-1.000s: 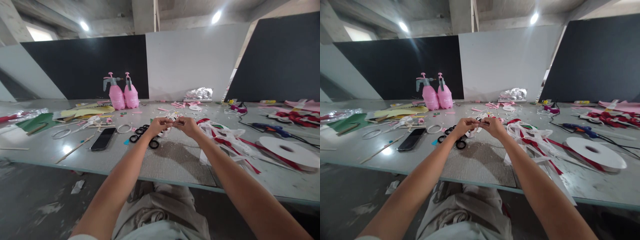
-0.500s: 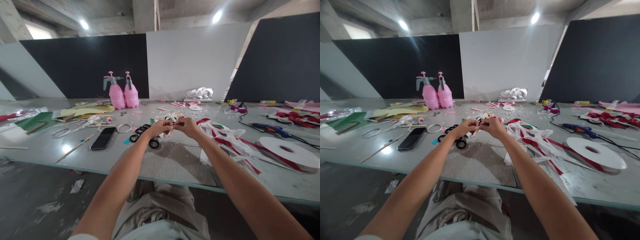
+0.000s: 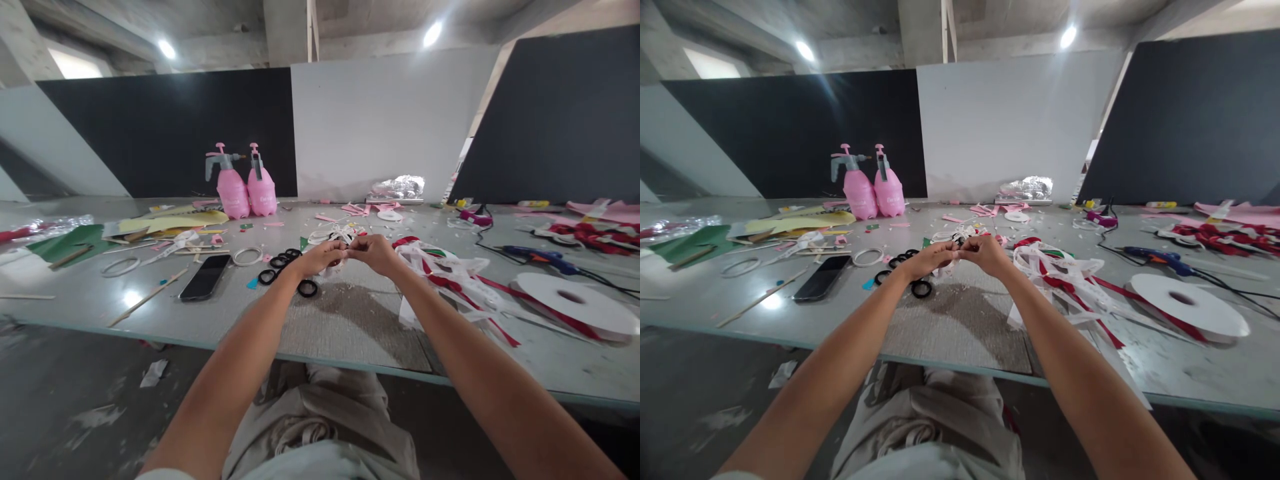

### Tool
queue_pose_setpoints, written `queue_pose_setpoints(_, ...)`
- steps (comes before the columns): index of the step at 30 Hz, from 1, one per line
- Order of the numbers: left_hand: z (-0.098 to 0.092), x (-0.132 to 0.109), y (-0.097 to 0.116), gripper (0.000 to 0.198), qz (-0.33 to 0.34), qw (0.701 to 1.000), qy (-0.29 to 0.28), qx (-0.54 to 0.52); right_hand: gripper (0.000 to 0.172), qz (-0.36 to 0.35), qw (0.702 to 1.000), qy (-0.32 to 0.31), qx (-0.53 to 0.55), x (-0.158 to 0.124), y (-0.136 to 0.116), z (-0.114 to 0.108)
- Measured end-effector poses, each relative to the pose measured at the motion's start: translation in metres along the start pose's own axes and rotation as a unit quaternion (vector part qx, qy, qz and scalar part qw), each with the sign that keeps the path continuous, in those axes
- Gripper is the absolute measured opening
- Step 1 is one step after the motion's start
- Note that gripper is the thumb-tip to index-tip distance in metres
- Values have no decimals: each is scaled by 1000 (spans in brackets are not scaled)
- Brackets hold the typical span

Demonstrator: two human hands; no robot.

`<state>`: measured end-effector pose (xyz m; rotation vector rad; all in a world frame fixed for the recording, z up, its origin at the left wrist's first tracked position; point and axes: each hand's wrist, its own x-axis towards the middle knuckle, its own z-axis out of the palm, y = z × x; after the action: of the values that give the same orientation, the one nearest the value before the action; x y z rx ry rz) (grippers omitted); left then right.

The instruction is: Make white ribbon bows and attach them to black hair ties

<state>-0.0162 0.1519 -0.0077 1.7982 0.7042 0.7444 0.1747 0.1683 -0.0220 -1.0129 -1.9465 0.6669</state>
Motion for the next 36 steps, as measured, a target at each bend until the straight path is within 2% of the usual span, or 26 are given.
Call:
queue_pose_setpoints(10,0,-1,2,27,-7,1000,-2,5,39,14,999,-8,33,0,-3,0)
queue_pose_setpoints(14,0,-1,0,30,-8,1000,-2,-19,41,26,998,11,53,0,-5,3)
queue_pose_setpoints(16,1,1,-2,33,9,999,12,-28,43,35,997,24,70,-1,-7,3)
queue_pose_setpoints(21,3,5,-1,41,59,992,89,-71,44,52,994,34,91,-3,-11,0)
queue_pose_setpoints(25,-1,5,-1,49,35,996,79,-38,41,51,993,29,104,-2,-10,-2)
queue_pose_setpoints(27,-3,5,-3,44,34,995,87,-20,40,54,990,21,125,-2,-9,-2)
queue_pose_setpoints(31,-6,6,-3,32,48,991,108,-65,37,64,982,-25,177,-3,-10,-2)
queue_pose_setpoints(36,-4,3,1,36,45,993,77,-79,42,56,982,-52,174,-4,-14,1)
